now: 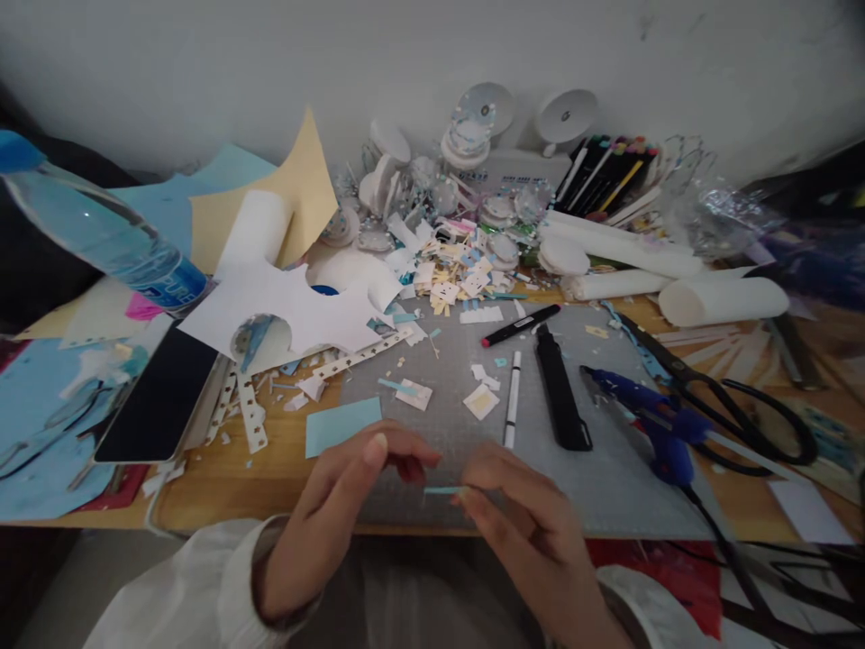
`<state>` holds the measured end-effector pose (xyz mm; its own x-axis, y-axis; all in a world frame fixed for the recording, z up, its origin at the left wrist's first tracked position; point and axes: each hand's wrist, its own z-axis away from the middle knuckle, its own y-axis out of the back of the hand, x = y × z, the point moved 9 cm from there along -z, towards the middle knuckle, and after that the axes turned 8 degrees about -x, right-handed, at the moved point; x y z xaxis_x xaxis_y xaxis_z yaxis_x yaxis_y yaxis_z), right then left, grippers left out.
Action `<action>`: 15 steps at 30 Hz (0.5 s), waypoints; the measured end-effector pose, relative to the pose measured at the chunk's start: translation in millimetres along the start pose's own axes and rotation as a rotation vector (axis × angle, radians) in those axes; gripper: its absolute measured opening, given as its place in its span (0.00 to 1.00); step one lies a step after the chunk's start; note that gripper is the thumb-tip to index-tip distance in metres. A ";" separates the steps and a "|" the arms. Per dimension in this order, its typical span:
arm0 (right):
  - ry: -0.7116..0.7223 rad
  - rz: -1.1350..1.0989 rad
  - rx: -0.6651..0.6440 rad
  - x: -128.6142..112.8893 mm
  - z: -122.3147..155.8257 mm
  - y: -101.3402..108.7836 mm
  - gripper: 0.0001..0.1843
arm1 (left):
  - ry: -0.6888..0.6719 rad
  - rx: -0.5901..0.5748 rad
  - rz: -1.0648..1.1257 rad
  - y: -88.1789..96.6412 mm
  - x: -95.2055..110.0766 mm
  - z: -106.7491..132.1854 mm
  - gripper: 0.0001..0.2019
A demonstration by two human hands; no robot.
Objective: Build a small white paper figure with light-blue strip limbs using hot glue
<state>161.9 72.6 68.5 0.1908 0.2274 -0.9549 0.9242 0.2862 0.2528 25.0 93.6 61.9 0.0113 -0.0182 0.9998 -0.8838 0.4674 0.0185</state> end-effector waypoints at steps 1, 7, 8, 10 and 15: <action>0.008 0.023 -0.018 -0.4 -0.3 -1.3 0.10 | -0.015 -0.041 -0.027 -3.4 2.3 -0.9 0.20; 0.027 0.232 -0.117 -3.3 -3.8 -4.7 0.09 | 0.024 -0.133 -0.296 -11.0 0.9 -4.3 0.08; 0.026 0.264 -0.111 -3.1 -2.5 -0.2 0.10 | 0.023 -0.126 -0.311 -9.5 0.8 -4.6 0.08; 0.007 0.334 -0.045 0.0 5.5 17.7 0.10 | 0.029 -0.104 -0.335 -4.7 -0.6 -4.8 0.08; -0.195 0.685 0.376 24.3 70.5 101.7 0.12 | 0.172 -0.044 -0.284 14.7 -21.3 -5.1 0.10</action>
<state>283.9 41.5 60.0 0.7777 0.0625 -0.6256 0.6239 -0.1989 0.7558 14.2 105.4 41.0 0.3362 -0.0054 0.9418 -0.8130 0.5031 0.2931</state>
